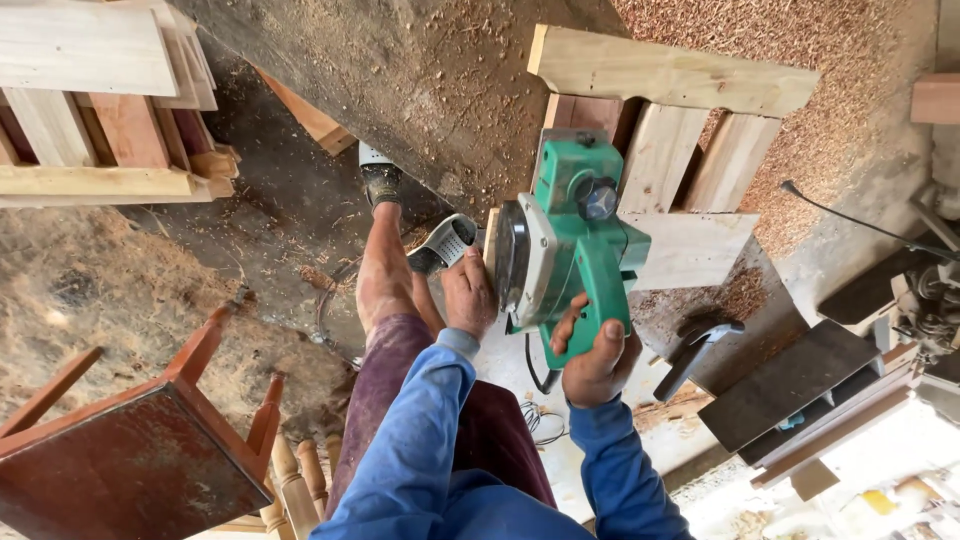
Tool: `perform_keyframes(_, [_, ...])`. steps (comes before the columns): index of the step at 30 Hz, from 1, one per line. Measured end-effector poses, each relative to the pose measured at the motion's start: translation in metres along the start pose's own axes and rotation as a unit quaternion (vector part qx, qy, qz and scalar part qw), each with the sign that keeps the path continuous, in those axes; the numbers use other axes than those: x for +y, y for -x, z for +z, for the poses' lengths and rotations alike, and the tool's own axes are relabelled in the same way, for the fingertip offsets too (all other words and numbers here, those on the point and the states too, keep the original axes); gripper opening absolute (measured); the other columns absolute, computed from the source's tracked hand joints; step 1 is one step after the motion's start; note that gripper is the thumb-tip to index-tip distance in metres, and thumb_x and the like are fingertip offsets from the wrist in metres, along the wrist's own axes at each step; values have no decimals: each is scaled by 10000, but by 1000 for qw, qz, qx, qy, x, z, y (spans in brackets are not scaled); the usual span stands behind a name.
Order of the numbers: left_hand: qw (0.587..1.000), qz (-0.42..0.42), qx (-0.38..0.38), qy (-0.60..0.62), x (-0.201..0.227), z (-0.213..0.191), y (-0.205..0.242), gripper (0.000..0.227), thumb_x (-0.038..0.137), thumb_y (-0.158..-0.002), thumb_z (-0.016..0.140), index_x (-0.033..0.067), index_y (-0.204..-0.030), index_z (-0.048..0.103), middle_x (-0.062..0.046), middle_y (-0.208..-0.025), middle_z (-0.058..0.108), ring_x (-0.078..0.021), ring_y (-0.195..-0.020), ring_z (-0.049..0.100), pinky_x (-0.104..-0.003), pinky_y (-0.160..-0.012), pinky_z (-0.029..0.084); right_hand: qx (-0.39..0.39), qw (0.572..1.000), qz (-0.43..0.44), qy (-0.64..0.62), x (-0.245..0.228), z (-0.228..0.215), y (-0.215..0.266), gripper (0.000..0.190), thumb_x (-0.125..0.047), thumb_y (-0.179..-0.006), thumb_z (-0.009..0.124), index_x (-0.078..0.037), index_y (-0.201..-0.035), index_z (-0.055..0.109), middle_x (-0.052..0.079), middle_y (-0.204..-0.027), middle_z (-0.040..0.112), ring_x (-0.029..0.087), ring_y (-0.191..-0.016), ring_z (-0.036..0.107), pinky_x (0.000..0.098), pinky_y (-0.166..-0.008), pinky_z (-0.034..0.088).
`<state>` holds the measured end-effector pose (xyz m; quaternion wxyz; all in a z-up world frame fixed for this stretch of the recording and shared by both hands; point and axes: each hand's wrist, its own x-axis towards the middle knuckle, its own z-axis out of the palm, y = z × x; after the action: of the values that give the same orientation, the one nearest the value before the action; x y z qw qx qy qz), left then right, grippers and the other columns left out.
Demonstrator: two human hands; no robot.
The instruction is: Constructing a wooden furniture component using a hammer and an electric planer.
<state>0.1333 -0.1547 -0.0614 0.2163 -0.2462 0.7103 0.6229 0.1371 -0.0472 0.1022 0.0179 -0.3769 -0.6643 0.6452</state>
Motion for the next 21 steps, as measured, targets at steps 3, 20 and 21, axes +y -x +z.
perform_keyframes(3, [1000, -12, 6, 25, 0, 1, -2, 572, 315, -1092, 385, -56, -725, 618, -149, -528, 541, -259, -464, 511, -452, -506, 396, -1, 1000, -10, 11, -16, 14, -21, 697, -659, -988, 508, 25, -1105, 576, 95, -645, 527, 182, -532, 506, 338, -500, 438])
perform_keyframes(20, [998, -61, 20, -6, 15, 1, -4, 539, 326, -1071, 396, -49, -749, 610, -133, -517, 469, -218, -473, 438, -431, -521, 370, -36, 996, -84, -7, -89, 62, -133, 578, -556, -1101, 453, 6, -1135, 585, 96, -764, 517, 171, -560, 513, 348, -506, 453])
perform_keyframes(21, [998, -60, 22, -5, 10, 3, -4, 539, 326, -1071, 396, -49, -749, 610, -133, -517, 469, -218, -473, 438, -431, -521, 370, -38, 996, -85, -7, -81, 57, -119, 578, -556, -1101, 453, 6, -1135, 585, 96, -764, 517, 171, -560, 513, 348, -506, 453])
